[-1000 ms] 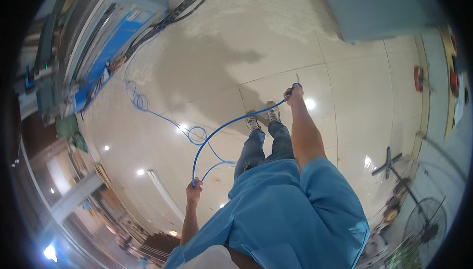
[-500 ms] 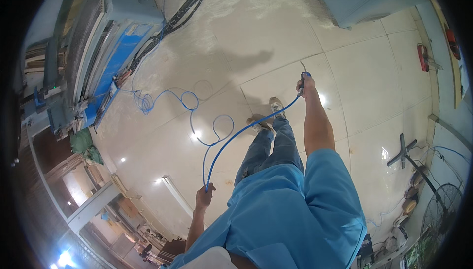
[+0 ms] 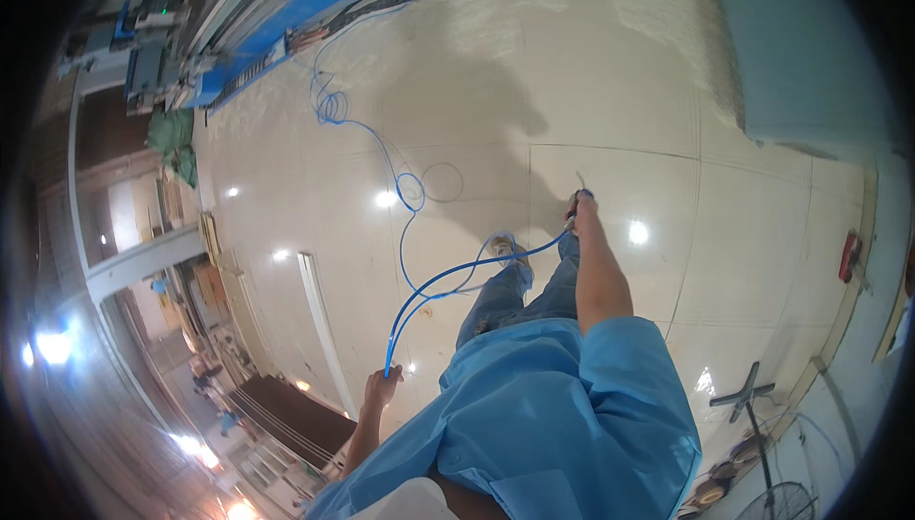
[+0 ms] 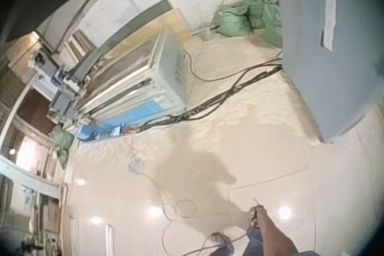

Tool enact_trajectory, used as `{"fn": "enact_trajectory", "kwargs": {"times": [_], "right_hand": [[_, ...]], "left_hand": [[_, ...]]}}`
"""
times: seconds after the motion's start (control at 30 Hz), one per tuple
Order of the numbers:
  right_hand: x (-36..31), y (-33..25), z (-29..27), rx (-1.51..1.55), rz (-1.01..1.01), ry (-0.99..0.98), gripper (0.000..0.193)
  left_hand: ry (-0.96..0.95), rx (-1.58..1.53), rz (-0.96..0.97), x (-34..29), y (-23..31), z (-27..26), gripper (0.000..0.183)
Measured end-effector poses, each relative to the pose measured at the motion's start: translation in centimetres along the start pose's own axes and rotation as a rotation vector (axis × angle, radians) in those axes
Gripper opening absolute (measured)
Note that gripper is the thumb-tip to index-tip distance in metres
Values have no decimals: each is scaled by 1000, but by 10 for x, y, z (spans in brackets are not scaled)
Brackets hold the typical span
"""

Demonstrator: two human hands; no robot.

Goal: The person uses a blue air blow gun to remove dust and debris from a large industrial machine, focusing on the top surface and control panel. They also handle a small white paper label, placing it on the machine's surface.

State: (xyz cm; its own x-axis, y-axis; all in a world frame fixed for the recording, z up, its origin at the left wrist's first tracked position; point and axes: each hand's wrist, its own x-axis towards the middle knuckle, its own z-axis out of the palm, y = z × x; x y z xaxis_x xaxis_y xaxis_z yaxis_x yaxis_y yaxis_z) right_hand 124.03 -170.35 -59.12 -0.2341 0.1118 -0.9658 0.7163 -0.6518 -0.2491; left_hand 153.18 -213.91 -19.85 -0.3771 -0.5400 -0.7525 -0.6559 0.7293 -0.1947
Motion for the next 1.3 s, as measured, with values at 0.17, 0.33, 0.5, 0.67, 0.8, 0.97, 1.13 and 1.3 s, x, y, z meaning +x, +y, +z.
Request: {"fn": "enact_trajectory", "kwargs": {"times": [0.17,0.33,0.5,0.67,0.8,0.97,1.13,1.3], "right_hand": [[-16,60,57,-62,155,-30,27],[-25,48,115,3,-47,19,30],[-24,32,177,85,-101,31,37],[-22,65,255,-48,-94,-75,39],[-34,111,325,-47,56,-94,27],[-44,134,405,-213,48,-133,30],[-31,125,487,-48,14,-22,29],[-34,130,590,-128,31,-116,28]], "left_hand": [[-57,-3,-213,-26,-58,20,48],[-51,36,-249,-19,-106,24,38],[143,-23,-71,23,-145,23,25],[230,-99,-44,70,-198,-6,27],[356,-223,-124,106,-229,-45,26],[509,-318,-176,141,-237,-102,30],[514,-293,-219,174,-225,-168,30],[521,-314,-185,208,-216,-243,29]]}}
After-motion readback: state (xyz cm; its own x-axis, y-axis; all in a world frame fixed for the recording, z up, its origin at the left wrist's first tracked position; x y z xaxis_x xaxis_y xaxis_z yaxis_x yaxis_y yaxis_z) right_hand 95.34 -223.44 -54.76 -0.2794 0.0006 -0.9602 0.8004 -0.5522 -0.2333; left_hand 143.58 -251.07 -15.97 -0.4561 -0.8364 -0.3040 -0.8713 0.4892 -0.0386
